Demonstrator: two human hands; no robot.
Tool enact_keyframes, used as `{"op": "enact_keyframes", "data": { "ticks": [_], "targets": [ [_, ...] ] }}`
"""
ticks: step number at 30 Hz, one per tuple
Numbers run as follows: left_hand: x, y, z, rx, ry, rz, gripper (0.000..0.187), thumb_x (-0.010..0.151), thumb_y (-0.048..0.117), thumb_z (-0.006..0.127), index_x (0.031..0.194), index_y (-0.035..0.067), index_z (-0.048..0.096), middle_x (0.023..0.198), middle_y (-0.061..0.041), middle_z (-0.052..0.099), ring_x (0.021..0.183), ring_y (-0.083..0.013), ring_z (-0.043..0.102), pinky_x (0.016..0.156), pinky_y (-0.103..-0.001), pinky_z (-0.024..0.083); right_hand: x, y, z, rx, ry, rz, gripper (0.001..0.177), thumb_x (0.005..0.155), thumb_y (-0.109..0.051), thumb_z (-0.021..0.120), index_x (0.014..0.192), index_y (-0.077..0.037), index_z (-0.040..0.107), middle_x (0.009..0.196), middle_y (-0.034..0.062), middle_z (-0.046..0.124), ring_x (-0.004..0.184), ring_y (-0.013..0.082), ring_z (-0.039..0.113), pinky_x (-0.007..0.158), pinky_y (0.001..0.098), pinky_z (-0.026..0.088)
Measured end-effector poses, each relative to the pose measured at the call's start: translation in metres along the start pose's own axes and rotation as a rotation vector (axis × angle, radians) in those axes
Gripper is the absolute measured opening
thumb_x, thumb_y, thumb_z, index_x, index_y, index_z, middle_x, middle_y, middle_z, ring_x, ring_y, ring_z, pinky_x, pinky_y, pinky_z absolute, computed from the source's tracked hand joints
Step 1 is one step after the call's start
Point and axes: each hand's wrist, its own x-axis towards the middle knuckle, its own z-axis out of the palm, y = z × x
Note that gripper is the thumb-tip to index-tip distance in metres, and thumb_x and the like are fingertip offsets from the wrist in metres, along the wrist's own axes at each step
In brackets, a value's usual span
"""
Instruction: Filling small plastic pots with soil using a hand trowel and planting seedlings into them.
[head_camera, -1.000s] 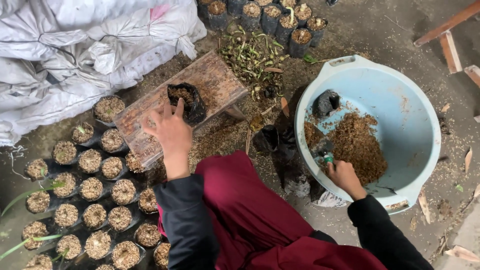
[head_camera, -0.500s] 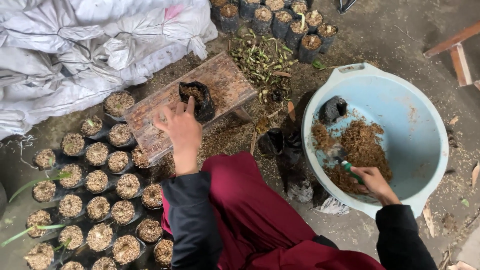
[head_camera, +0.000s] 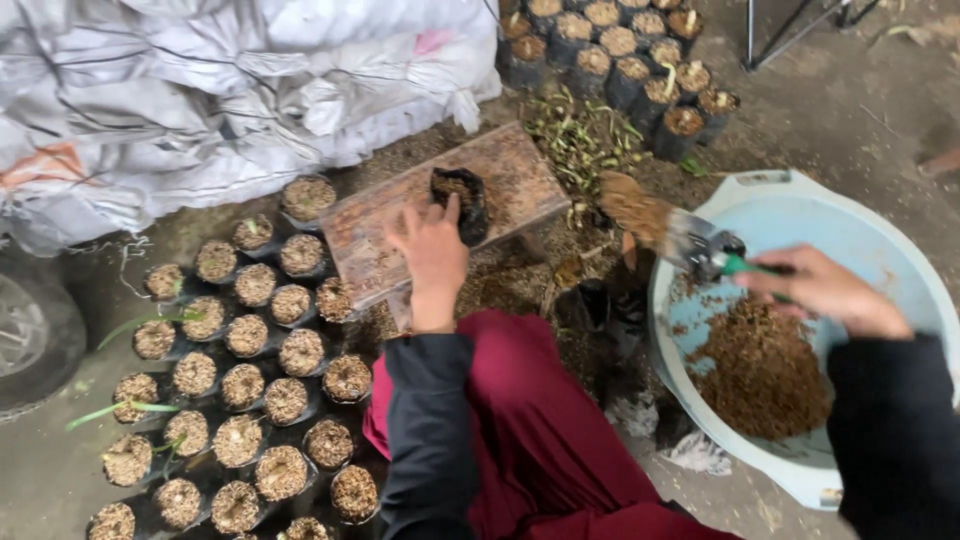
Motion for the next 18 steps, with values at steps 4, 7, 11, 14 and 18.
{"op": "enact_keyframes", "data": {
  "ticks": [4,7,11,14,18],
  "targets": [
    [0.000,0.000,0.001,-0.020,0.012,0.000,0.064,0.078,0.006,0.067,0.141,0.020,0.064,0.099,-0.004,0.070,0.111,-0.0309,0.048,0.105,-0.062,0.021,0.031,-0.112,0.008,-0.250,-0.218,-0.182,0.029,0.095,-0.016,0.069,0.090,0.007,0.086,0.052,0.0130,0.062,0.040,0.0209,0.053,0.043,0.0339,0.048],
    [0.003,-0.002,0.000,-0.060,-0.060,-0.027,0.070,0.077,0.001,0.066,0.141,0.028,0.064,0.100,-0.003,0.068,0.112,-0.0307,0.048,0.107,-0.062,0.019,0.064,-0.171,0.016,-0.362,-0.360,-0.187,0.032,0.099,-0.017,0.067,0.079,0.007,0.078,0.056,0.0114,0.060,0.044,0.0186,0.050,0.042,0.0312,0.043],
    [0.008,-0.007,0.001,-0.126,-0.052,-0.053,0.062,0.079,0.004,0.066,0.137,0.026,0.067,0.109,-0.004,0.069,0.114,-0.0330,0.047,0.107,-0.063,0.019,0.075,-0.243,0.032,-0.515,-0.401,-0.120,0.031,0.102,-0.013,0.066,0.086,0.011,0.079,0.057,0.0152,0.063,0.045,0.0201,0.053,0.042,0.0296,0.047],
    [0.013,-0.011,-0.011,-0.191,-0.126,-0.056,0.068,0.079,0.000,0.065,0.141,0.027,0.065,0.105,-0.001,0.071,0.113,-0.0296,0.049,0.108,-0.061,0.019,0.074,-0.281,0.043,-0.616,-0.455,-0.164,0.030,0.095,-0.013,0.070,0.088,0.011,0.086,0.053,0.0148,0.064,0.042,0.0205,0.050,0.043,0.0323,0.039],
    [0.017,-0.014,-0.032,-0.283,-0.273,-0.008,0.060,0.083,0.003,0.060,0.139,0.024,0.064,0.113,-0.003,0.069,0.118,-0.0293,0.048,0.105,-0.066,0.020,0.088,-0.304,0.051,-0.662,-0.452,-0.100,0.028,0.092,-0.011,0.072,0.080,0.013,0.081,0.053,0.0184,0.063,0.038,0.0261,0.059,0.041,0.0357,0.046]
  ]
}}
